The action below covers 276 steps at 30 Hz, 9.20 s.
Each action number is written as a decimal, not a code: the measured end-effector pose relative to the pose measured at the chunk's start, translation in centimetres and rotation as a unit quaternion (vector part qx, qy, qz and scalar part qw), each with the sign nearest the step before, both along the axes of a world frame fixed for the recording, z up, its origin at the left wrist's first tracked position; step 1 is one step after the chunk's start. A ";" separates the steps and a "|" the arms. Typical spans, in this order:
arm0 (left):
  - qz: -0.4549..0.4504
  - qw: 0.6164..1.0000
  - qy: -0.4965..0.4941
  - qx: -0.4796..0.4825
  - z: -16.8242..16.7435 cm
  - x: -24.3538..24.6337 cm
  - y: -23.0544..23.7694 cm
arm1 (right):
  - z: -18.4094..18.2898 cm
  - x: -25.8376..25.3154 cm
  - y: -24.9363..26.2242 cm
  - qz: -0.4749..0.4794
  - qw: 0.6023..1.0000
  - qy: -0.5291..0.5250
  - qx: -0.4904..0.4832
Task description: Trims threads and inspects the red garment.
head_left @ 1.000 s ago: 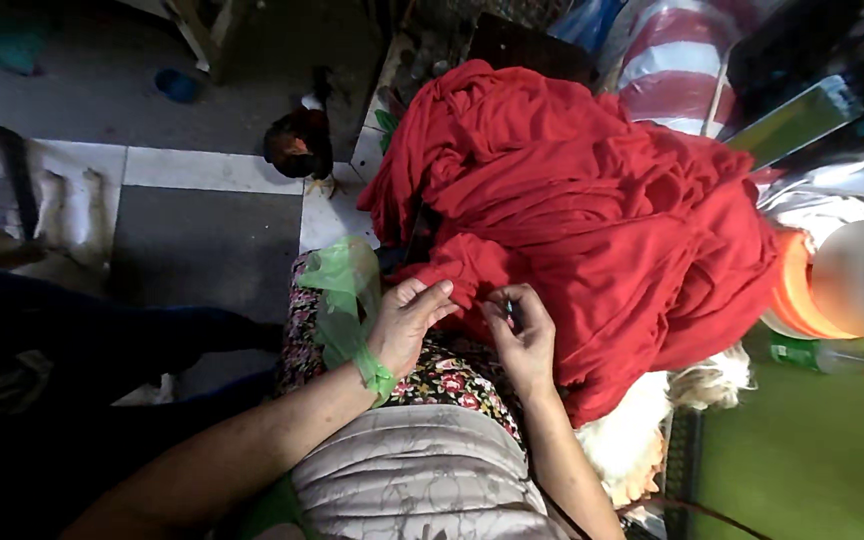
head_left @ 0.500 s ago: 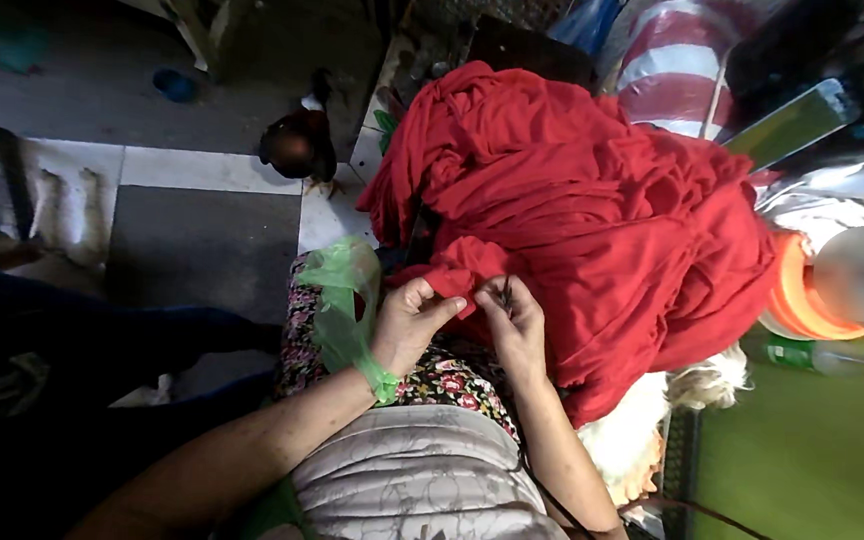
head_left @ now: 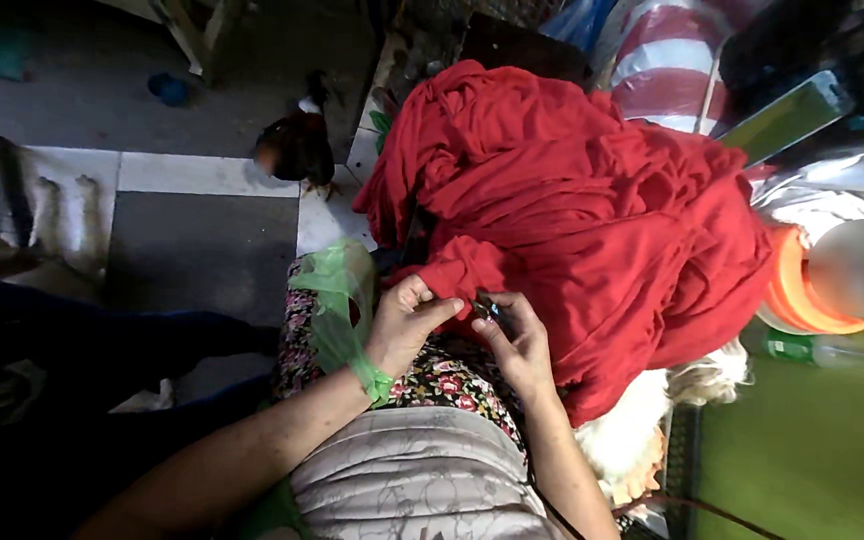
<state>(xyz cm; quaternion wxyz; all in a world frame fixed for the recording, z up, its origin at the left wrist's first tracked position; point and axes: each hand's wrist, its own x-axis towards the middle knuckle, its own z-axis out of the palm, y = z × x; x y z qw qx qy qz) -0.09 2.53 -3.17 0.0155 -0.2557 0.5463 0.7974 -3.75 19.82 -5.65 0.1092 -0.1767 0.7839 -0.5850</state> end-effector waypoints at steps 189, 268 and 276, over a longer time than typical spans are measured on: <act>-0.208 0.949 0.020 -0.236 -2.4 1.3 -5.4 | -1.7 -1.4 -4.4 0.086 0.995 -0.047 0.008; -0.277 0.894 -0.114 -0.334 -0.9 0.2 -5.9 | -1.5 -3.1 -4.7 0.077 0.976 -0.197 0.053; -0.238 0.910 -0.086 -0.328 -0.4 2.0 -9.7 | -1.9 -3.1 -4.3 0.082 0.982 -0.169 0.033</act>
